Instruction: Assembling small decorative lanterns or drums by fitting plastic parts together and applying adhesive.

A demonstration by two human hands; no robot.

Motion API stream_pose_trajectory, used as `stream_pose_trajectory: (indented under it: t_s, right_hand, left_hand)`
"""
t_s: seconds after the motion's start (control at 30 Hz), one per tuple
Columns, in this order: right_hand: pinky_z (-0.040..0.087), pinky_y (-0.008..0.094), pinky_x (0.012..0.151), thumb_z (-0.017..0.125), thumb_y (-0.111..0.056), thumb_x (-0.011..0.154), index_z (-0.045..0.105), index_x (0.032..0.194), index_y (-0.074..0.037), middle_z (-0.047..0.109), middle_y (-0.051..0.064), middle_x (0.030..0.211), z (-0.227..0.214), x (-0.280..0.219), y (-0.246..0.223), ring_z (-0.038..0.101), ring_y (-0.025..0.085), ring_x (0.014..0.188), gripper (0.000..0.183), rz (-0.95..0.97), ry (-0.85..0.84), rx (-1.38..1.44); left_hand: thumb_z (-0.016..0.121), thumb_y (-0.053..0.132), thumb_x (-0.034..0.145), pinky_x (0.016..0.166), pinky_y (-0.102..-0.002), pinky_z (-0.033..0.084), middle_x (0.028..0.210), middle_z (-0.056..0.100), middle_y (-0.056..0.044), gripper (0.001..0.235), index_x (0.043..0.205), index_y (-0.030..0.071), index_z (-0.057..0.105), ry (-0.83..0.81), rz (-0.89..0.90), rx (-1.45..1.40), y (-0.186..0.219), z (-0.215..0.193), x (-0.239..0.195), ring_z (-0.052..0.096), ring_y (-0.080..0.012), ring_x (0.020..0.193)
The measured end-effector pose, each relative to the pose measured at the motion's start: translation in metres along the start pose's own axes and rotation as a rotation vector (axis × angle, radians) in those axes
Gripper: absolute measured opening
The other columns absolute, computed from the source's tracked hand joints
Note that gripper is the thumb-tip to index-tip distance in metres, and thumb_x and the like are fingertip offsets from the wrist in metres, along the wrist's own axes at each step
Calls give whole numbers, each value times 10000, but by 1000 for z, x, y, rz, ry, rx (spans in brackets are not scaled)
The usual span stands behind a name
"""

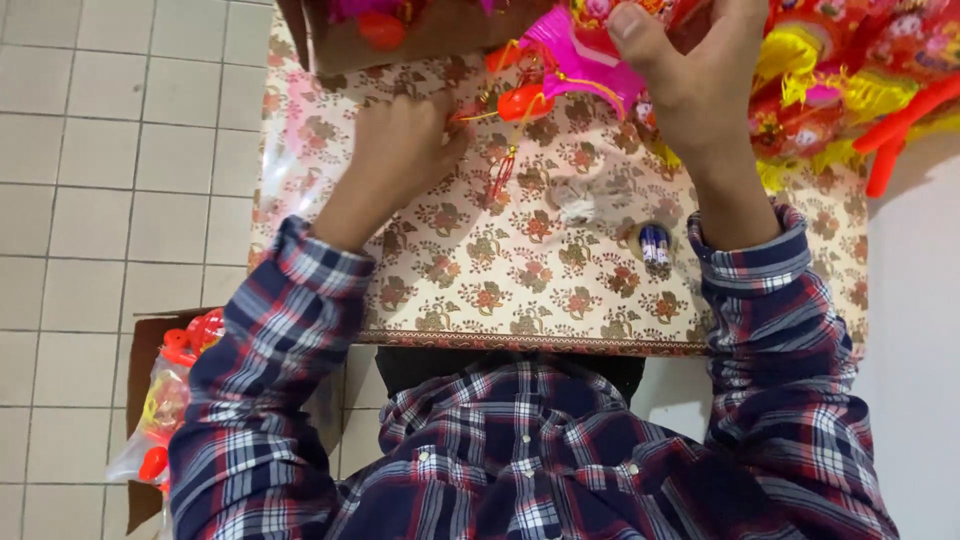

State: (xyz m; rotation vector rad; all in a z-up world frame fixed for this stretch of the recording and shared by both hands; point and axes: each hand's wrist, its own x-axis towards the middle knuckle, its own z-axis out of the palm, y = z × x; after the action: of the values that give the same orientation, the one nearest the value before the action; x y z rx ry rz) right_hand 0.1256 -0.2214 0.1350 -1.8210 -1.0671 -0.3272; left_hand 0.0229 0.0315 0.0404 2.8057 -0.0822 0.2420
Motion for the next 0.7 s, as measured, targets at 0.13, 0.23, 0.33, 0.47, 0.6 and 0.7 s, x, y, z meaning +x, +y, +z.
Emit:
stream_pose_trajectory:
  t_s: [0.13,0.23,0.33,0.47,0.6,0.7]
  right_hand:
    - [567,358,788,689,-377,1095,415,1318,18,541,192,1167,0,-5,-9,615,298,965,530,102,-110,-188]
    - [675,318,722,776,-293,1051,371,1339,32,624,235,1194,8,-4,-27,751,310,958,594,282,-273,-266]
    - [604,432,818,728,-394,1038,286,1460,-22,592,244,1345,19,-10,-16,684,362,1067,716,294,-376,-363]
    - [365,333,497,713,-514,1056,339,1572,-24,437,34,710,35,-11,-6,407,167,543,804,288,-475,-521]
    - [384,211,418,708,-463,1011,554,1351,-54,640,38,874,46,-6,10,521,133,555,554,274,-524,-458]
    - [439,478,625,760,-579,979,599,1349,-41,659,155,1165,45,-7,25,601,366,957,673,102,-459,-608]
  left_hand:
    - [593,248,1003,497,-235,423,681,589,-3,186,1129,115,560,-363,-22,-120,24,-44,-13,490,-131,558]
    - [517,15,902,489,-213,497,825,630,-87,325,1218,51,452,-606,39,-339,38,-51,-22,580,-158,667]
    - [472,-147,912,615,-266,636,961,668,-173,399,1298,-49,484,-528,269,-473,37,-19,-32,696,-243,794]
    - [594,-128,953,441,-278,635,792,733,-162,441,1389,-92,539,-321,443,-407,43,-15,-36,726,-238,585]
    - [650,90,1029,283,-224,504,744,750,-109,267,1291,39,645,-332,357,-318,45,-23,-34,625,-154,379]
    - [520,194,1116,294,-233,460,567,589,-41,236,1041,41,682,-409,345,-324,41,-14,-35,569,-133,378]
